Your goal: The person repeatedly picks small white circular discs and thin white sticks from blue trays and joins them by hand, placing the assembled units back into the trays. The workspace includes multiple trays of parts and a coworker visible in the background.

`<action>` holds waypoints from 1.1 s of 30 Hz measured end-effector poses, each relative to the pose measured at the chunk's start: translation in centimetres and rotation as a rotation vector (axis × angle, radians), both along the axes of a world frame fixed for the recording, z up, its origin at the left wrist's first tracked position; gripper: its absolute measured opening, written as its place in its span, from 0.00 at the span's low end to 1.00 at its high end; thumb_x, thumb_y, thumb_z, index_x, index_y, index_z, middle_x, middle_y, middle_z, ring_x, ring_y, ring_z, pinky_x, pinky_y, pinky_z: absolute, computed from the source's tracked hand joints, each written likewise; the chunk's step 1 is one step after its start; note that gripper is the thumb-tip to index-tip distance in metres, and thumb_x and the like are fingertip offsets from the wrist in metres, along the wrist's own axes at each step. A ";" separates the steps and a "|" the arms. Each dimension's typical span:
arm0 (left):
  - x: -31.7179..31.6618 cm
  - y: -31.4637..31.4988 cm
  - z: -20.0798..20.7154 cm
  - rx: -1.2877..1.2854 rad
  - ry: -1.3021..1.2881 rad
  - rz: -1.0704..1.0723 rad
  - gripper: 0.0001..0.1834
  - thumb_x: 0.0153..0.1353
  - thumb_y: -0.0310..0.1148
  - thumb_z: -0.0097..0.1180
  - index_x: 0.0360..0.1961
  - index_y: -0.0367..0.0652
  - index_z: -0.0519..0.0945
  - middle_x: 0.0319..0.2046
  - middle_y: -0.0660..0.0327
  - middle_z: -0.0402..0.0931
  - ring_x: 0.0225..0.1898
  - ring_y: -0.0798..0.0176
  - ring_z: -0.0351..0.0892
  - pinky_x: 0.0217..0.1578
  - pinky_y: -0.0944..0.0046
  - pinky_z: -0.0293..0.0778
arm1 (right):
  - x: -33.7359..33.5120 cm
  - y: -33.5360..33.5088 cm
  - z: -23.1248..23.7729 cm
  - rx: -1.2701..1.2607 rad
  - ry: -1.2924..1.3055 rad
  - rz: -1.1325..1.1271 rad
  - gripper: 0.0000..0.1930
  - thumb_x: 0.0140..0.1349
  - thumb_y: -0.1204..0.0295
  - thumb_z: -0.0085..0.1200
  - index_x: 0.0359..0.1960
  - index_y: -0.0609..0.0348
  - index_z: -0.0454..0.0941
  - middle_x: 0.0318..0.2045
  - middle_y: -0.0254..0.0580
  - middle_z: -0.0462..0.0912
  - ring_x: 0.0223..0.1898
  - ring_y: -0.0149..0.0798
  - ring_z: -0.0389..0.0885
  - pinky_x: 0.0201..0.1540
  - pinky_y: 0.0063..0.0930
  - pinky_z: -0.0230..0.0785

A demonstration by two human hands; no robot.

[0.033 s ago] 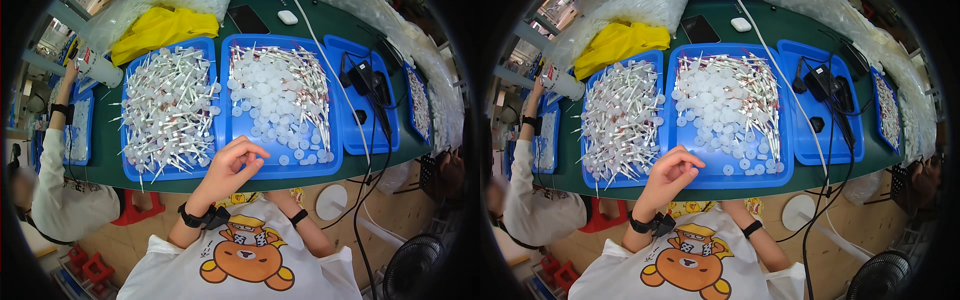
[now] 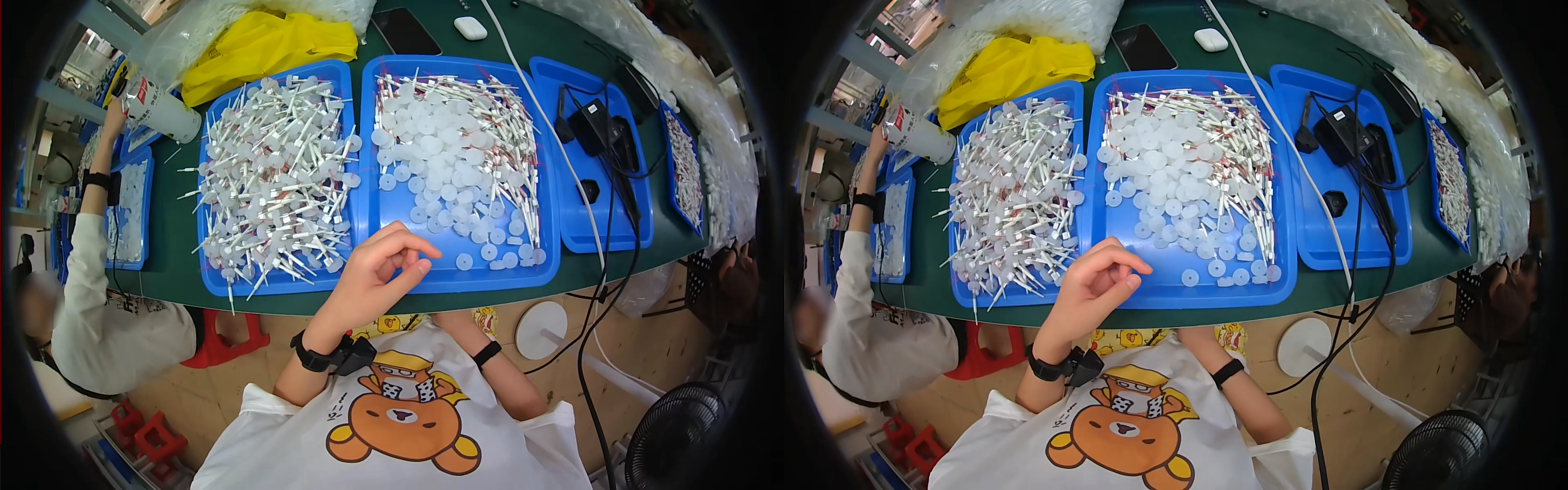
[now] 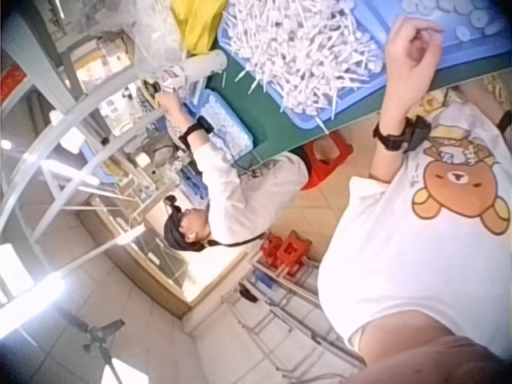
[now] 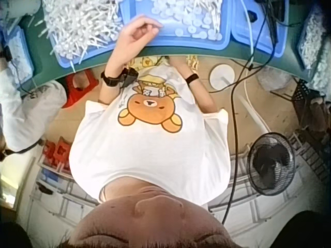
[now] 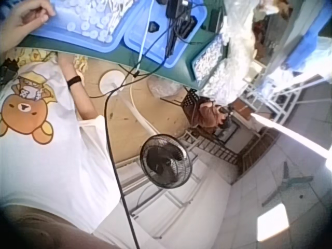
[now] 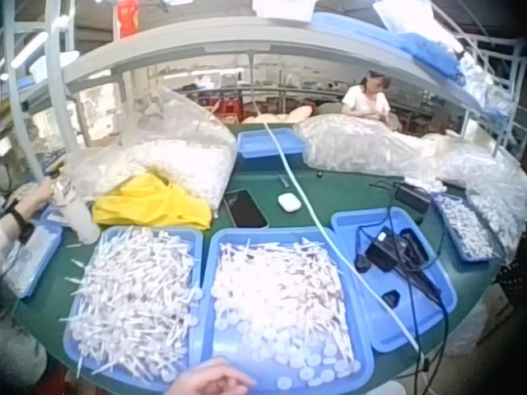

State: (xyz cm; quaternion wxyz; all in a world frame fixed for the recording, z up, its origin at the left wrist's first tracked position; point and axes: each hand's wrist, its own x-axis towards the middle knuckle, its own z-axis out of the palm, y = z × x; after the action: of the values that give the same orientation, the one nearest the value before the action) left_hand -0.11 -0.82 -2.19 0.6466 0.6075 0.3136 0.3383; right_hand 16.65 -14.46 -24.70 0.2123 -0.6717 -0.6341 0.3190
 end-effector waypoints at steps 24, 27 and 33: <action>-1.1 -1.5 2.3 0.038 0.079 -0.326 0.14 0.67 0.23 0.55 0.52 0.37 0.80 0.45 0.56 0.78 0.45 0.62 0.79 0.45 0.63 0.76 | 2.6 0.8 25.9 -0.036 0.574 0.084 0.06 0.60 0.76 0.65 0.39 0.60 0.85 0.28 0.35 0.80 0.24 0.25 0.75 0.26 0.17 0.65; -0.8 -1.8 3.1 -0.124 0.043 -0.354 0.14 0.69 0.23 0.54 0.55 0.34 0.78 0.47 0.56 0.78 0.49 0.62 0.80 0.52 0.63 0.77 | 1.9 3.3 26.9 0.280 0.488 -0.030 0.07 0.60 0.79 0.64 0.40 0.63 0.84 0.28 0.36 0.80 0.21 0.26 0.72 0.23 0.18 0.63; -0.9 -2.3 2.0 -0.347 -0.106 -0.080 0.13 0.66 0.18 0.56 0.51 0.31 0.78 0.49 0.55 0.78 0.49 0.64 0.81 0.51 0.63 0.79 | 1.4 6.0 28.2 0.227 0.320 -0.035 0.08 0.61 0.76 0.64 0.41 0.62 0.82 0.27 0.39 0.79 0.21 0.29 0.73 0.23 0.23 0.64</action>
State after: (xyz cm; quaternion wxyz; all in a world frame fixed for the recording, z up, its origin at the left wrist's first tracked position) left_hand -0.99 -3.12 -0.17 0.7702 0.4801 0.3085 0.2848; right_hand 18.00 -8.47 3.49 0.3905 -0.5951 -0.6123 0.3442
